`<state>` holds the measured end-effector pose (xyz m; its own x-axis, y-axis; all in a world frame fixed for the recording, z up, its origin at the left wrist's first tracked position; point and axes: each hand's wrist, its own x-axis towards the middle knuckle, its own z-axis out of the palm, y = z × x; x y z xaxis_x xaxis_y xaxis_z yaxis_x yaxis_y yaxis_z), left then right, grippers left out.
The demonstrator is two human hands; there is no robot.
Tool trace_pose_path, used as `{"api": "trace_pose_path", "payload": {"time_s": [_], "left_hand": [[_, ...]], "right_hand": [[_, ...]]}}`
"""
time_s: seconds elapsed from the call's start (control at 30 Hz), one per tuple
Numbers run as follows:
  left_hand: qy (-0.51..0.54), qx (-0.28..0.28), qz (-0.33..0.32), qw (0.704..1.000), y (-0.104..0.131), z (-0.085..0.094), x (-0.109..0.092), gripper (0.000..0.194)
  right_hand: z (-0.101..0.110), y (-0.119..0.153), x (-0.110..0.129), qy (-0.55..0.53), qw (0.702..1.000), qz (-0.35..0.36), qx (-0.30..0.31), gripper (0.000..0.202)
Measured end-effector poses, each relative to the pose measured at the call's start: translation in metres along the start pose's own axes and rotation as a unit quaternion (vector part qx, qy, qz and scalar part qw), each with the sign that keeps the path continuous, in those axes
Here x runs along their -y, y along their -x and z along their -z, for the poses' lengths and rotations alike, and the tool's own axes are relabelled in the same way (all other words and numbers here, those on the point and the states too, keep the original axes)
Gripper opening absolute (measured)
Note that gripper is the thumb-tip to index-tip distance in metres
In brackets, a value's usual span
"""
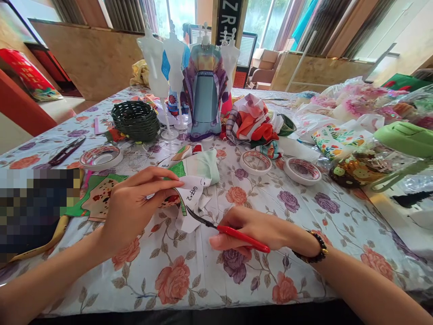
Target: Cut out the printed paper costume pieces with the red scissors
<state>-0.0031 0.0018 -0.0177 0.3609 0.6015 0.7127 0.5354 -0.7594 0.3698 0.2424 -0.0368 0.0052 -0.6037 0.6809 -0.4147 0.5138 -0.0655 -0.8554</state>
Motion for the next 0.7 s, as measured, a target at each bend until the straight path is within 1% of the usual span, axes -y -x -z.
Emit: {"api": "trace_pose_path", "payload": {"time_s": [0.13,0.3,0.5,0.57,0.7], "left_hand": [[0.006,0.006,0.006,1.000,0.000,0.000,-0.001,0.018],[0.012,0.017,0.016,1.000,0.001,0.000,-0.003,0.019],[0.018,0.019,0.005,1.000,0.002,-0.001,-0.002,0.019],[0.020,0.019,0.001,1.000,0.003,0.000,-0.001,0.019],[0.039,0.024,-0.003,0.999,0.002,0.001,-0.001,0.020]], "right_hand": [[0.000,-0.001,0.002,-0.004,1.000,-0.006,0.020,0.061],[0.000,-0.002,0.002,-0.001,1.000,0.007,0.002,0.063],[-0.002,-0.003,0.001,0.001,1.000,0.016,-0.004,0.061],[-0.002,-0.002,0.004,0.007,1.000,0.006,-0.010,0.063],[-0.002,0.001,0.011,0.030,0.999,-0.041,0.018,0.066]]}}
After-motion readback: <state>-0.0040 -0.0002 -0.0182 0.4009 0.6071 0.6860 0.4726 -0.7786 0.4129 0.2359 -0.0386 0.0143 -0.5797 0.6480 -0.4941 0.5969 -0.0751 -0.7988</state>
